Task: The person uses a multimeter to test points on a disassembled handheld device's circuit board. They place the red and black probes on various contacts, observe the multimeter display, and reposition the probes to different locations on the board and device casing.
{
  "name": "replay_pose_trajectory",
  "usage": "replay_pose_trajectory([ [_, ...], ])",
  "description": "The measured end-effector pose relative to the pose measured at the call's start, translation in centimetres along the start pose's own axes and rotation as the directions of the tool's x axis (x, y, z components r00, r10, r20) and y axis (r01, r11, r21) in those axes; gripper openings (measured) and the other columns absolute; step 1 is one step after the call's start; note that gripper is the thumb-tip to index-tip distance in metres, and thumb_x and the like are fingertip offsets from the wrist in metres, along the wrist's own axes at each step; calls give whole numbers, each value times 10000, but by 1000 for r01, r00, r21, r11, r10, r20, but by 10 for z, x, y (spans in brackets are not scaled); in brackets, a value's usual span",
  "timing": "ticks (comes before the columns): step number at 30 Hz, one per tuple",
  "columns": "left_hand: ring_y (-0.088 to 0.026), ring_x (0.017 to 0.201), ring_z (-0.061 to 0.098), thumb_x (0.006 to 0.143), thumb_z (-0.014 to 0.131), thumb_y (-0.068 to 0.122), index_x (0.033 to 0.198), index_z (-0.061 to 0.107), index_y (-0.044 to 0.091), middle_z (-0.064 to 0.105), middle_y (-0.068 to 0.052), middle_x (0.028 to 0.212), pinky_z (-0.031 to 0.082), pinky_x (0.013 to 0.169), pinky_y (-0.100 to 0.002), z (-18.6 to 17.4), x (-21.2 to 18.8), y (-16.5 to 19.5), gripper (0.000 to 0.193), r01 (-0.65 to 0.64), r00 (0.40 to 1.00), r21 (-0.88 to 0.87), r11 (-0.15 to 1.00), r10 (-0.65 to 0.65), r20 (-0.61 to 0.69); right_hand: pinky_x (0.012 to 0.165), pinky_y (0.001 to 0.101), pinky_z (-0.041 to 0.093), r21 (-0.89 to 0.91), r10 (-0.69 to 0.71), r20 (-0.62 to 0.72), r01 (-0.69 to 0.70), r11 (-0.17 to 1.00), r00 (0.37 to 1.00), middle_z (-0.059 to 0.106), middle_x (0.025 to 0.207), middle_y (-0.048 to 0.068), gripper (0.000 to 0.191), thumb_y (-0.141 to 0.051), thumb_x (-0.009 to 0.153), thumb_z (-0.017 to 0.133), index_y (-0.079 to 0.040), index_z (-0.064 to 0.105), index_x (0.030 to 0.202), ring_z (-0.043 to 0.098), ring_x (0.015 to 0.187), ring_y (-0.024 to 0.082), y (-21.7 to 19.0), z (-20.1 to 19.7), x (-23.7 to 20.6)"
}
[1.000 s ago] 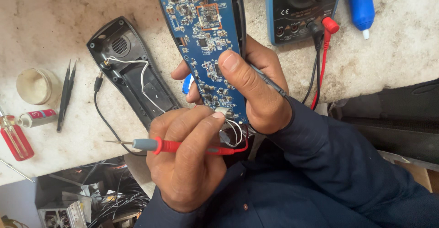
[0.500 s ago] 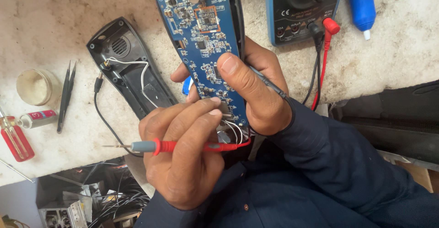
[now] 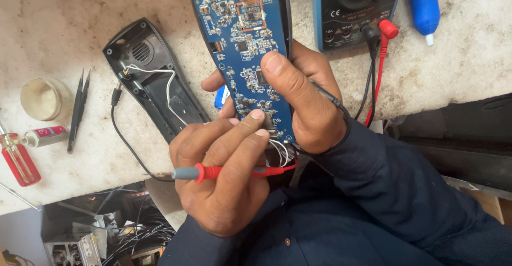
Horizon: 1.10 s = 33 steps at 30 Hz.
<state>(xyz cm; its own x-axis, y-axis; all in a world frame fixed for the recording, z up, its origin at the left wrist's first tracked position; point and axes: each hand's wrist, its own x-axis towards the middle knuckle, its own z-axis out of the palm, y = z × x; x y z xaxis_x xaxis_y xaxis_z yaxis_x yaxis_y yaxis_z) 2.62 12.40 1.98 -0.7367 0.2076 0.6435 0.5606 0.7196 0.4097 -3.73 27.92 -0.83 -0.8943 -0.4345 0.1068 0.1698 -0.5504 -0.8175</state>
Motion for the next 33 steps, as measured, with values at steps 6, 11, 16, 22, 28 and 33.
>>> replay_pose_trajectory([
  [6,-256,994,686,791,783,-68,1057,686,42,738,-96,1115,551,900,-420,3,-1,-2,304,-17,1000,-24,1000,16,-15,960,378,608,-2,-5,-2,5,1000,1000,696,1229,285,438,-258,1161,451,110,540,1380,720,1035,249,1,-1,0],
  [11,-263,1053,698,822,776,-68,1080,687,44,734,-101,1138,556,953,-430,5,-4,-1,294,-8,1000,-23,1000,8,-28,980,380,604,-7,-13,-8,12,1000,1000,693,1230,285,441,-265,1159,456,110,534,1378,717,1055,250,1,0,2],
  [16,-289,1081,695,840,771,-88,1114,637,46,721,-114,1168,558,983,-438,3,-9,1,333,58,997,-84,995,-61,-37,935,377,611,37,1,-12,-1,999,1000,687,1217,288,466,-291,1153,463,115,531,1371,717,1019,251,-1,1,3],
  [22,-275,1000,680,843,796,-97,1154,591,60,698,-86,1105,561,895,-408,1,-25,3,405,45,994,-107,993,-55,-93,855,379,642,9,5,-12,-5,1000,1000,688,1207,303,521,-339,1153,449,137,539,1345,737,976,264,-3,1,4],
  [28,-262,986,679,832,780,-104,1199,599,49,701,-95,1144,562,871,-392,2,-38,0,437,33,998,-86,996,-37,-41,817,405,650,69,24,-23,-23,997,999,670,1205,311,537,-338,1130,448,114,505,1415,734,954,271,-3,2,5],
  [33,-258,984,695,779,773,-84,1196,589,51,705,-105,1148,557,857,-412,0,-37,-1,476,-18,1000,-101,995,18,3,813,404,648,77,21,-8,-20,997,1000,675,1190,321,548,-354,1153,448,150,515,1359,741,942,278,-2,1,4],
])
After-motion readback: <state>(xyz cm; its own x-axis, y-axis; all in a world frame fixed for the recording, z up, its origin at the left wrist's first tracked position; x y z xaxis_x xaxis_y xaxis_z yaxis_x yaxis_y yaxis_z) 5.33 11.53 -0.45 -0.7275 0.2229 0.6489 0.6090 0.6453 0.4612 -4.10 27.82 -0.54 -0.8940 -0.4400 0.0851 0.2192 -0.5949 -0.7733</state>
